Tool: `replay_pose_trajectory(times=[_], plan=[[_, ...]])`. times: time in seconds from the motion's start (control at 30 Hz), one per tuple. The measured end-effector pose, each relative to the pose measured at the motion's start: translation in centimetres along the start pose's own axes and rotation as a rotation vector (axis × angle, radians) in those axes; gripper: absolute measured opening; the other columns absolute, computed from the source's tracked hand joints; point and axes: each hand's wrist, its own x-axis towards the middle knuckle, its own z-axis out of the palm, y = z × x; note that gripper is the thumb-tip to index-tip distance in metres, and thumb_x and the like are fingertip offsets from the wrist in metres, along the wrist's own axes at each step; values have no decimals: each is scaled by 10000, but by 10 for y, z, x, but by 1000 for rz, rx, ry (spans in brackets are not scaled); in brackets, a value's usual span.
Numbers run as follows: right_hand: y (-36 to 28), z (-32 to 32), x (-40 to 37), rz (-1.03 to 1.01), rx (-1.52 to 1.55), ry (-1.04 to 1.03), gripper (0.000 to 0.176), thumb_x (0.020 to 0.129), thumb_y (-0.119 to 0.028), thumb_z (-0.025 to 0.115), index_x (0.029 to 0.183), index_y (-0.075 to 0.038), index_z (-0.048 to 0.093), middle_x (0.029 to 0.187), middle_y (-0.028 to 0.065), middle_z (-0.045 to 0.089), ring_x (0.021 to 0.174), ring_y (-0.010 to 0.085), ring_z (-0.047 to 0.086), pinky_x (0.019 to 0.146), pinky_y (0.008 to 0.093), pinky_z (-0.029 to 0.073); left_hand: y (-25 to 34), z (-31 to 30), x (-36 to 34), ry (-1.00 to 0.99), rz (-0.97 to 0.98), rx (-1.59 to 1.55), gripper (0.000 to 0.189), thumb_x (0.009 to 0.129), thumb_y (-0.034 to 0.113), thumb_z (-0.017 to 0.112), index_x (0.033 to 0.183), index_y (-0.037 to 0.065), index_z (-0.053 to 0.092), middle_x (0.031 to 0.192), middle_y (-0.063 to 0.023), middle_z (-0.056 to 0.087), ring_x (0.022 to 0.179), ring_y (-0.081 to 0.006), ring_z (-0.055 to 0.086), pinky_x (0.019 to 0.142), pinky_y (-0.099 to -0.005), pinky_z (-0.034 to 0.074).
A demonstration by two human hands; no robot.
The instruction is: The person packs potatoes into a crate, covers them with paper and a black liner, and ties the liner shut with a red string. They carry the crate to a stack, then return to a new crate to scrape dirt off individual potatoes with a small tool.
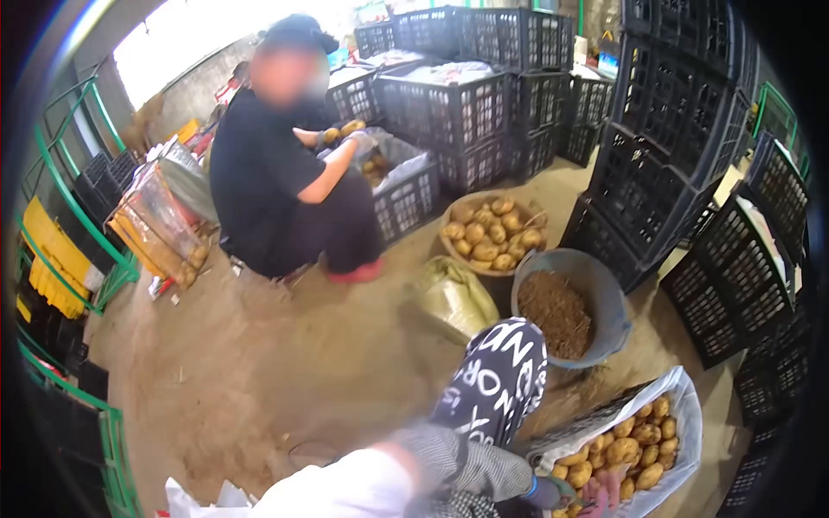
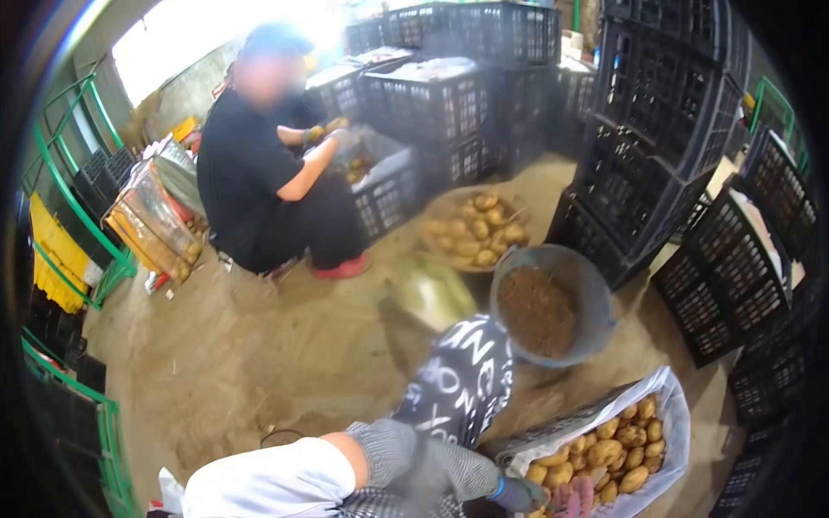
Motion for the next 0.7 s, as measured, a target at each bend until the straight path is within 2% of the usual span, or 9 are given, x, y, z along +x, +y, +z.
replay_pose_trajectory(times=[0.07,0.2,0.3,0.33,0.43,0.47,0.57,0.6,0.7], plan=[[-3,7,3,-99,-215,6,414,951,-156,369,1247,41,582,1360,225,509,1166,311,562,894,364,508,168,-45,-45,39,-209,331,193,840,229,597,923,55,609,811,-154,630,763,-291,617,690,-405,477],[-1,-6,12,-531,-723,-26,480,912,-101,364,1359,26,483,1367,198,506,1172,292,554,889,337,508,153,-43,-34,18,-252,347,178,810,212,584,899,62,618,783,-167,635,723,-328,611,651,-434,465],[-4,-9,17,-718,-591,12,548,875,-45,473,1418,3,414,1409,189,464,1199,301,533,945,358,479,173,-46,-48,8,-130,341,157,800,178,566,832,34,619,747,-186,635,678,-323,614,612,-438,460],[3,-15,14,-548,-475,50,510,885,-53,483,1391,3,442,1396,180,481,1158,281,551,922,347,485,99,-22,-30,17,-23,-42,167,793,164,562,780,10,624,745,-178,644,658,-306,614,601,-426,460],[-1,-34,2,-47,25,329,400,917,-78,515,1309,0,528,1357,154,532,1036,221,605,853,314,503,208,-61,-64,-146,-330,22,249,739,248,701,810,19,631,726,-137,638,681,-257,636,582,-376,489],[-10,-46,-6,-35,54,432,366,927,-86,525,1282,-1,556,1344,146,549,995,201,623,829,303,509,228,-70,-55,-213,-523,-23,295,721,276,747,820,23,634,720,-123,636,688,-241,643,576,-359,498],[-24,-101,-36,-183,-81,672,373,980,-117,482,1325,14,540,1349,118,549,893,106,582,760,264,481,208,-81,-31,-372,-221,399,402,721,347,774,937,27,662,883,-166,675,830,-287,660,760,-375,518],[-35,-112,-48,-247,-95,736,387,985,-122,476,1341,22,519,1352,129,545,880,103,578,754,259,476,222,-87,-17,-358,-370,408,346,803,326,694,1003,45,675,942,-164,681,861,-326,656,783,-377,520],[-60,-104,-84,-134,379,1046,400,983,-126,470,1338,58,499,1209,129,633,813,128,613,699,253,494,228,-85,39,-213,-230,686,404,853,304,631,1190,81,611,1114,-184,632,985,-336,625,857,-401,506]])
